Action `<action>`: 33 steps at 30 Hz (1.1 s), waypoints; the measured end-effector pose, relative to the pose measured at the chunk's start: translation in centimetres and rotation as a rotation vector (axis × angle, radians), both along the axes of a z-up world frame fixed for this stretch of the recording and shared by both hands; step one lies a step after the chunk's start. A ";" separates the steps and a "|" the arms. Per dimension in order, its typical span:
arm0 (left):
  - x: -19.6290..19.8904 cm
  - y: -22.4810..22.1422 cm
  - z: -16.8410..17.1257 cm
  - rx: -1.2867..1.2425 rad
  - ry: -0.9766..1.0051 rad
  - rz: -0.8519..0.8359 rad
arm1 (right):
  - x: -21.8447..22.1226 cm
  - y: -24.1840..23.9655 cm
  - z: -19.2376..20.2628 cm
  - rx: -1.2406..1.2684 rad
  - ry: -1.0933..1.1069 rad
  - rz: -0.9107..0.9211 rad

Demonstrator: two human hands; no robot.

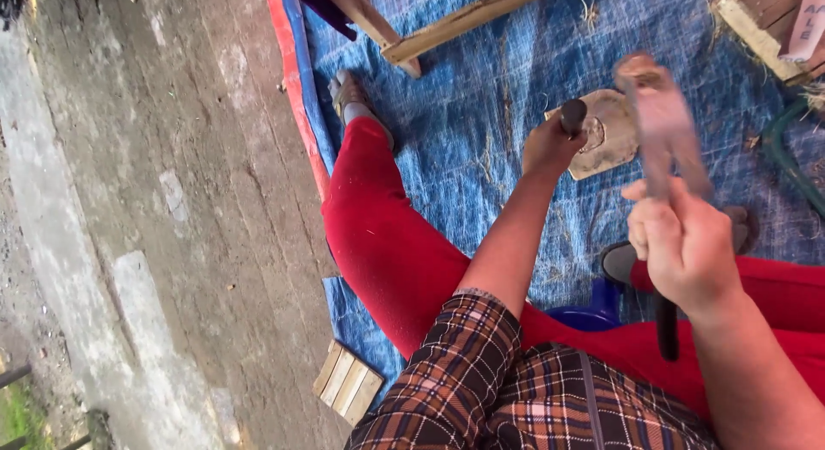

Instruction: Using a hammer and a small chisel to carve or shape a small piece of wood while sitting on the ground.

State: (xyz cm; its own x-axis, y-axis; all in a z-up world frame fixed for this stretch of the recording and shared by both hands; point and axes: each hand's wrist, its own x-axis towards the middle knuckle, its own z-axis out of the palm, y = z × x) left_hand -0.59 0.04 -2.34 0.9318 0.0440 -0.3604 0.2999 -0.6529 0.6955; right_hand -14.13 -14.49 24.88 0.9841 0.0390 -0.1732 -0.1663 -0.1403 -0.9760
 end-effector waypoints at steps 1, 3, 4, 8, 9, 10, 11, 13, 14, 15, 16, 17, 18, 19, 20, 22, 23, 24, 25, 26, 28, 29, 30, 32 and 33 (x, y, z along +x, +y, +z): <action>-0.4 0.2 0.5 -0.034 0.002 0.016 | -0.4 -0.1 1.1 -0.066 -0.107 0.019; -0.5 0.1 0.7 -0.011 0.003 0.008 | -0.1 0.0 -0.2 -0.074 -0.177 0.039; -0.2 -0.1 0.8 0.010 -0.003 -0.004 | 0.2 0.0 -0.9 -0.084 -0.253 0.053; -0.6 -0.1 1.7 -0.032 0.032 -0.029 | 1.6 0.7 -5.1 -0.070 0.378 -0.029; -0.7 0.0 1.3 -0.024 0.013 -0.018 | 1.5 0.7 -5.1 0.007 0.357 -0.029; -0.7 0.2 0.9 -0.016 -0.006 -0.008 | 1.5 0.7 -5.1 0.084 0.336 -0.029; -0.6 0.2 1.2 -0.016 0.006 -0.002 | 1.5 0.4 -4.8 0.083 0.348 -0.024; 0.3 0.1 1.4 0.018 0.051 -0.004 | 1.6 -0.3 -4.5 0.046 0.263 -0.033; 0.3 0.0 1.5 0.017 0.050 -0.004 | 1.5 -0.7 -4.4 0.045 0.262 -0.033; 0.3 0.0 1.8 0.036 0.051 -0.005 | 1.5 -1.1 -4.2 0.022 0.242 -0.042; 0.3 -0.1 2.2 0.055 0.052 -0.006 | 1.5 -1.5 -3.9 0.000 0.221 -0.052; 0.6 -0.2 2.4 0.055 0.048 -0.005 | 1.5 -1.5 -3.5 0.000 0.217 -0.051; 0.9 -0.3 2.5 -0.035 -0.031 0.012 | 1.5 -1.5 -3.0 0.015 0.206 -0.071; 0.9 -0.4 2.7 -0.124 -0.102 0.031 | 1.3 -1.6 -2.5 0.030 0.202 -0.089; 1.4 -0.6 2.7 -0.124 -0.100 0.033 | 1.3 -1.5 -2.0 0.030 0.205 -0.087; 2.1 -0.9 2.4 -0.207 -0.109 0.027 | 1.0 -1.3 -1.1 0.086 0.123 -0.063; 1.9 -1.0 3.3 -0.207 -0.108 0.028 | 0.7 -1.2 -0.5 0.086 0.124 -0.061; 1.8 -1.1 4.2 -0.197 -0.132 0.039 | 0.5 -1.1 0.1 0.047 0.063 -0.033; 1.7 -1.3 5.1 -0.188 -0.157 0.047 | 0.2 -1.1 0.7 0.008 0.002 -0.008; 1.6 -1.4 5.1 -0.188 -0.156 0.045 | 0.0 -1.1 0.9 0.008 0.003 -0.010; 1.4 -1.6 5.0 -0.171 -0.233 0.051 | -0.4 -1.0 1.5 -0.025 -0.018 0.057; 1.3 -1.7 5.0 -0.169 -0.233 0.051 | -0.4 -1.0 1.1 -0.023 -0.018 0.057; 1.3 -1.7 5.0 -0.173 -0.253 0.060 | -0.3 -0.9 0.8 -0.016 -0.011 0.075; 1.2 -1.8 5.2 -0.177 -0.276 0.071 | -0.3 -0.7 0.2 -0.009 -0.006 0.095; 1.2 -1.9 5.4 -0.161 -0.241 0.073 | -0.3 -0.6 0.0 0.019 0.020 0.070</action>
State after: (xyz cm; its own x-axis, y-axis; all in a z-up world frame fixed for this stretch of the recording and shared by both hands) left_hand 0.58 -1.83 3.06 0.9878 0.0744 -0.1366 0.1554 -0.5109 0.8455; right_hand -14.39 -15.11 24.87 0.9752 0.1108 -0.1915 -0.1763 -0.1338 -0.9752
